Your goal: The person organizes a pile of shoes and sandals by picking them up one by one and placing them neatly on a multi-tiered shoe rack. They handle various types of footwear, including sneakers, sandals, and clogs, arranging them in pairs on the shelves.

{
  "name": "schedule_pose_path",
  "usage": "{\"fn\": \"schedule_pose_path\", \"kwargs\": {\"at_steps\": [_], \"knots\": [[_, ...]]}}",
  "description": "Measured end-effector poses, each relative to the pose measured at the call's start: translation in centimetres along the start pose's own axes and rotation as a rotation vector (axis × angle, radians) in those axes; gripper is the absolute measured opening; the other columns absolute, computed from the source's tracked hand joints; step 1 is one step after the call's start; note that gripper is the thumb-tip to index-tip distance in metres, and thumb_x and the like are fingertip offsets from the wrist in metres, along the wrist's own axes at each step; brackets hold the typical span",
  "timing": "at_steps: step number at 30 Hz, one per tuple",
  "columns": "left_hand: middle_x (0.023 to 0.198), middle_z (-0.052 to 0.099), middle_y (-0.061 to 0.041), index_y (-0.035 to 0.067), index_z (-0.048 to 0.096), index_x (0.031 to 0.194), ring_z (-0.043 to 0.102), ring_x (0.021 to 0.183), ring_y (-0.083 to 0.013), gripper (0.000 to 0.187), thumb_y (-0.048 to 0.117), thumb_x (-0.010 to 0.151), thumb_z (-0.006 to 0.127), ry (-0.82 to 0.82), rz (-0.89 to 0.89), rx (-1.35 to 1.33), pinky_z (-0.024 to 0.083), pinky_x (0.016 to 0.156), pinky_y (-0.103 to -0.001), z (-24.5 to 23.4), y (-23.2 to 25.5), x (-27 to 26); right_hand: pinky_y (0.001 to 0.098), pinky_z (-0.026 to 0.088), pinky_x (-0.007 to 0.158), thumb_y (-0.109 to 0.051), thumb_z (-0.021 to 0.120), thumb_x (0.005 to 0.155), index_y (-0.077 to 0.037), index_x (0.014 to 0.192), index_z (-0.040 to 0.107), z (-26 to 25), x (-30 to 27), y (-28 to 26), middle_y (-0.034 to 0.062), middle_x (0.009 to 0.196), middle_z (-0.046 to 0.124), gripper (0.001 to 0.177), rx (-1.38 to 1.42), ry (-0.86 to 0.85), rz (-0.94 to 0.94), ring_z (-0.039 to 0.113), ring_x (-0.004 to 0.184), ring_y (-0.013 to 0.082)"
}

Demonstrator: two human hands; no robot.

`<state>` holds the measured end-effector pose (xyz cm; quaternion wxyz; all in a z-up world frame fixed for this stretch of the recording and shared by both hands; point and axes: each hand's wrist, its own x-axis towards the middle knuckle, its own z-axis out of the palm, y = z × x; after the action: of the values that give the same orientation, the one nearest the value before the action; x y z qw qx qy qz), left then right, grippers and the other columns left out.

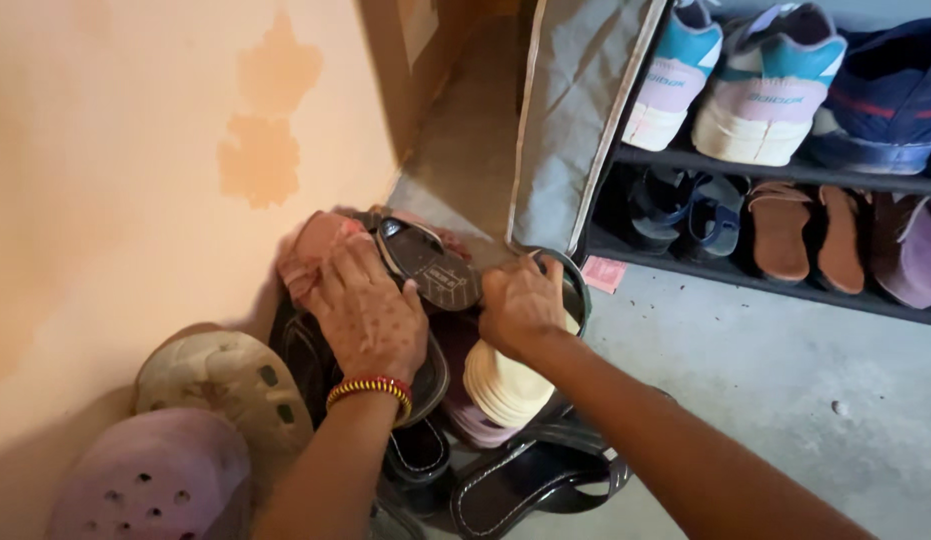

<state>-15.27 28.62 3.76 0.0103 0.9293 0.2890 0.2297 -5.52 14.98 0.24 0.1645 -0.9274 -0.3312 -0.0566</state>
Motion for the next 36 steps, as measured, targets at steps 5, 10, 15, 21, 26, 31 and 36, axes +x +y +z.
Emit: {"fn": "schedule_pose_path", "kwargs": {"at_steps": [5, 10, 15, 21, 26, 31, 36], "knots": [[0.152, 0.038, -0.025, -0.008, 0.045, 0.144, 0.034, 0.141, -0.0407, 0.082, 0.047, 0.087, 0.065, -0.017, -0.149, 0.048, 0.033, 0.111, -0.055, 1.1, 0.0, -0.3, 0.0543, 0.023, 0.112, -0.037, 0.081, 0.074, -0.007, 0.108, 0.067, -0.8, 0.7, -0.6, 0.0131, 0.113, 0.069, 0.048, -0.078, -0.214, 0.097, 0.051, 0.129, 0.0299], [0.153, 0.036, -0.023, -0.010, 0.045, 0.142, 0.031, 0.142, -0.0432, 0.080, 0.047, 0.088, 0.062, -0.028, -0.206, 0.094, 0.035, 0.104, -0.061, 1.8, 0.4, -0.6, 0.0603, 0.020, 0.113, -0.030, 0.078, 0.076, -0.012, 0.109, 0.068, 0.2, 1.0, -0.7, 0.0136, 0.113, 0.070, 0.040, -0.093, -0.193, 0.171, 0.054, 0.127, 0.0287], [0.149, 0.036, -0.024, -0.008, 0.045, 0.143, 0.035, 0.134, -0.0529, 0.075, 0.036, 0.084, 0.063, -0.123, -0.275, 0.198, 0.035, 0.105, -0.061, 1.5, 0.6, -0.4, 0.0673, 0.017, 0.118, -0.018, 0.067, 0.089, -0.015, 0.112, 0.070, 2.3, 1.7, -0.6, 0.0125, 0.113, 0.071, 0.024, -0.114, -0.120, 0.163, 0.059, 0.122, 0.0283], [0.148, 0.037, -0.018, -0.004, 0.046, 0.140, 0.046, 0.126, -0.0483, 0.071, 0.026, 0.079, 0.066, -0.152, -0.316, 0.022, 0.051, 0.093, -0.054, 0.6, 0.8, -0.4, 0.0748, 0.020, 0.108, -0.009, 0.075, 0.071, -0.018, 0.138, 0.055, 1.8, 2.3, -1.0, 0.0106, 0.132, 0.059, 0.071, 0.007, -0.145, 0.096, 0.053, 0.127, 0.0353], [0.141, 0.040, -0.020, 0.001, 0.045, 0.141, 0.047, 0.121, -0.0495, 0.074, 0.030, 0.078, 0.070, -0.207, -0.348, 0.086, 0.055, 0.089, -0.050, 0.4, 0.8, -0.2, 0.0694, 0.020, 0.117, -0.015, 0.083, 0.071, -0.023, 0.154, 0.036, -0.9, 3.2, -1.7, 0.0079, 0.153, 0.050, 0.096, 0.066, -0.372, 0.193, 0.048, 0.140, 0.0354], [0.144, 0.042, -0.020, 0.001, 0.054, 0.131, 0.051, 0.125, -0.0443, 0.067, 0.037, 0.078, 0.072, -0.090, -0.261, 0.133, 0.055, 0.092, -0.049, 0.5, -0.7, -0.3, 0.0808, 0.011, 0.113, -0.033, 0.075, 0.084, -0.035, 0.162, 0.020, -1.9, 3.2, -2.3, 0.0003, 0.166, 0.030, 0.096, -0.042, -0.476, 0.205, 0.027, 0.151, 0.0397], [0.153, 0.030, -0.019, -0.003, 0.045, 0.140, 0.052, 0.117, -0.0466, 0.077, 0.031, 0.079, 0.076, -0.115, -0.404, -0.152, 0.055, 0.091, -0.047, -1.1, -0.7, -0.1, 0.0737, 0.012, 0.113, -0.051, 0.079, 0.081, -0.026, 0.149, 0.035, -1.5, 1.2, -2.0, 0.0076, 0.159, 0.036, 0.085, 0.002, -0.272, 0.125, 0.030, 0.145, 0.0394]]}}
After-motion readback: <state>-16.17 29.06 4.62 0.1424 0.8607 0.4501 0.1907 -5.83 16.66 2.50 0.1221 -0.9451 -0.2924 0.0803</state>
